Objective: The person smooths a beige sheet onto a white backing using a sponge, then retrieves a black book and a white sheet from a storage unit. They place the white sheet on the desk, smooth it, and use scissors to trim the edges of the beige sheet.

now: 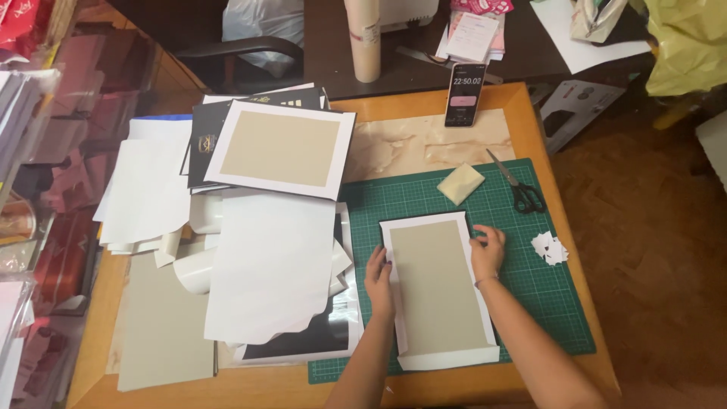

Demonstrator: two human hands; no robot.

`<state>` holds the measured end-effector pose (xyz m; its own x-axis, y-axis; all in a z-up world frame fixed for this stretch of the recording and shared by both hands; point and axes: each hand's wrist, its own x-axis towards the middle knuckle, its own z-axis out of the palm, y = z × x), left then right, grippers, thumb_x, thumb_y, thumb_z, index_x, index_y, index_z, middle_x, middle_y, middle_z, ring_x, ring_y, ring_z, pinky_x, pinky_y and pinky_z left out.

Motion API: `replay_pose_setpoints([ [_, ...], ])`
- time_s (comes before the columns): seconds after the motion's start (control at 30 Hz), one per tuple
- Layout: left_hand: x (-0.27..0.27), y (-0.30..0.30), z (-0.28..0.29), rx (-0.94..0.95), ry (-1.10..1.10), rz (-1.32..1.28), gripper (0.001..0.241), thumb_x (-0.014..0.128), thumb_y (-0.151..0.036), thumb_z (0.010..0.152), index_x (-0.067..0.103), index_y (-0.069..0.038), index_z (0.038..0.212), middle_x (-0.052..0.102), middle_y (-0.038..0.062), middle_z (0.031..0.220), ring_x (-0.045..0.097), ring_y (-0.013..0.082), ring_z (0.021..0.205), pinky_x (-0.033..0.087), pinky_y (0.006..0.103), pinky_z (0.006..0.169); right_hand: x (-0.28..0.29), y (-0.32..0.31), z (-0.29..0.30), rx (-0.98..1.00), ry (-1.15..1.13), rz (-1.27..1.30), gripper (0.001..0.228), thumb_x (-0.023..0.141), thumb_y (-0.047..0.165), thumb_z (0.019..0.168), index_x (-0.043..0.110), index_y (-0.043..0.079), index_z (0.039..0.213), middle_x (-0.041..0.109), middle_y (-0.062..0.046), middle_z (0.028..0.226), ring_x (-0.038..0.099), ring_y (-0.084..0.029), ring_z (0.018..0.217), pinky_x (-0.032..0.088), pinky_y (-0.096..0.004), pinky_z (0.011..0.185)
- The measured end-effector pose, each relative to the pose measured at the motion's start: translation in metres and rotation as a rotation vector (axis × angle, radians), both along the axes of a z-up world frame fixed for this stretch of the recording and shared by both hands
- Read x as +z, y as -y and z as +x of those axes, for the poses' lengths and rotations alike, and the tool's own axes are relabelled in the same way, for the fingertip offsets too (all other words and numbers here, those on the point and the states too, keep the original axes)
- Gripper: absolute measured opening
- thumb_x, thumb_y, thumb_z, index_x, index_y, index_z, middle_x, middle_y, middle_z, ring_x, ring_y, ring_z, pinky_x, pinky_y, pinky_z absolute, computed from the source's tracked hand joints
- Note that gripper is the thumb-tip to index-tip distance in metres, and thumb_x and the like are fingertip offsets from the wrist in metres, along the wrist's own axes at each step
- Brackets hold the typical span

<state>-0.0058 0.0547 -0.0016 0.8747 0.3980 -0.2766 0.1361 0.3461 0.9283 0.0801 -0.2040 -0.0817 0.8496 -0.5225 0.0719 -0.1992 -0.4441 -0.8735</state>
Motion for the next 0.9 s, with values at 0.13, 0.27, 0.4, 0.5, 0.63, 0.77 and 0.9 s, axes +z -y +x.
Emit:
replay_pose_setpoints([
  [0.13, -0.006, 0.0, 0.0, 0.013, 0.006, -0.059, 0.045, 0.063, -0.005, 0.087, 0.07, -0.006, 0.131, 0.052, 0.018, 0.149, 0.046, 0.0321, 0.142, 0.047, 0.0426, 0.114, -0.002, -0.001, 0.004, -0.013, -0.033, 0.012, 0.036, 0.077, 0.006, 0.076, 0.075, 0.02, 0.109, 0.056, -0.004, 0.117, 0.07, -0.026, 0.097, 0.058, -0.035, 0.088],
  [0.27, -0.023, 0.0, 0.006, 0.015, 0.008, -0.104, 0.042, 0.062, -0.003, 0.088, 0.071, -0.004, 0.129, 0.06, 0.018, 0.141, 0.051, 0.0287, 0.137, 0.045, 0.0401, 0.115, -0.023, 0.011, 0.02, -0.104, -0.074, 0.334, 0.039, 0.078, 0.008, 0.077, 0.07, 0.015, 0.114, 0.059, -0.01, 0.112, 0.068, -0.027, 0.098, 0.057, -0.034, 0.084],
  [0.4, -0.03, -0.003, 0.009, -0.03, -0.021, -0.085, 0.046, 0.066, -0.006, 0.088, 0.068, -0.007, 0.134, 0.061, 0.015, 0.144, 0.05, 0.0298, 0.14, 0.041, 0.0417, 0.118, 0.023, -0.004, 0.02, -0.051, -0.189, 0.625, 0.051, 0.082, 0.007, 0.074, 0.068, 0.008, 0.124, 0.063, -0.019, 0.104, 0.069, -0.031, 0.091, 0.058, -0.04, 0.07],
  [0.5, -0.023, -0.004, 0.013, -0.076, -0.02, 0.047, 0.066, 0.066, 0.003, 0.087, 0.052, -0.013, 0.15, 0.046, 0.01, 0.158, 0.036, 0.029, 0.149, 0.032, 0.0424, 0.124, -0.016, -0.001, 0.054, 0.022, -0.25, 0.639, 0.038, 0.084, 0.014, 0.079, 0.072, 0.009, 0.115, 0.069, -0.013, 0.096, 0.07, -0.025, 0.082, 0.057, -0.034, 0.065],
  [0.63, -0.004, -0.005, 0.026, -0.094, -0.05, 0.198, 0.091, 0.075, -0.003, 0.085, 0.033, -0.029, 0.161, 0.033, 0.003, 0.166, 0.026, 0.0228, 0.153, 0.024, 0.0403, 0.126, 0.067, -0.015, 0.092, 0.111, -0.109, 0.502, 0.034, 0.084, 0.014, 0.082, 0.074, 0.005, 0.114, 0.073, -0.013, 0.1, 0.066, -0.02, 0.086, 0.052, -0.032, 0.075],
  [0.77, 0.003, 0.004, 0.028, -0.328, -0.071, -0.273, 0.045, 0.077, -0.031, 0.092, 0.066, -0.009, 0.13, 0.069, 0.014, 0.125, 0.065, 0.0283, 0.115, 0.054, 0.0481, 0.098, 0.118, -0.017, 0.13, 0.262, 0.131, 0.405, 0.026, 0.081, 0.017, 0.089, 0.075, 0.011, 0.114, 0.074, -0.009, 0.1, 0.067, -0.014, 0.09, 0.053, -0.028, 0.079],
  [0.9, 0.019, 0.012, 0.054, -0.158, 0.003, -0.31, 0.03, 0.071, -0.035, 0.097, 0.074, -0.009, 0.111, 0.078, 0.011, 0.096, 0.075, 0.0226, 0.085, 0.063, 0.0434, 0.076, 0.209, -0.048, 0.103, 0.6, 0.38, -0.319, 0.084, 0.08, 0.017, 0.081, 0.044, 0.014, 0.157, 0.047, -0.017, 0.151, 0.039, -0.04, 0.141, 0.026, -0.053, 0.118],
])
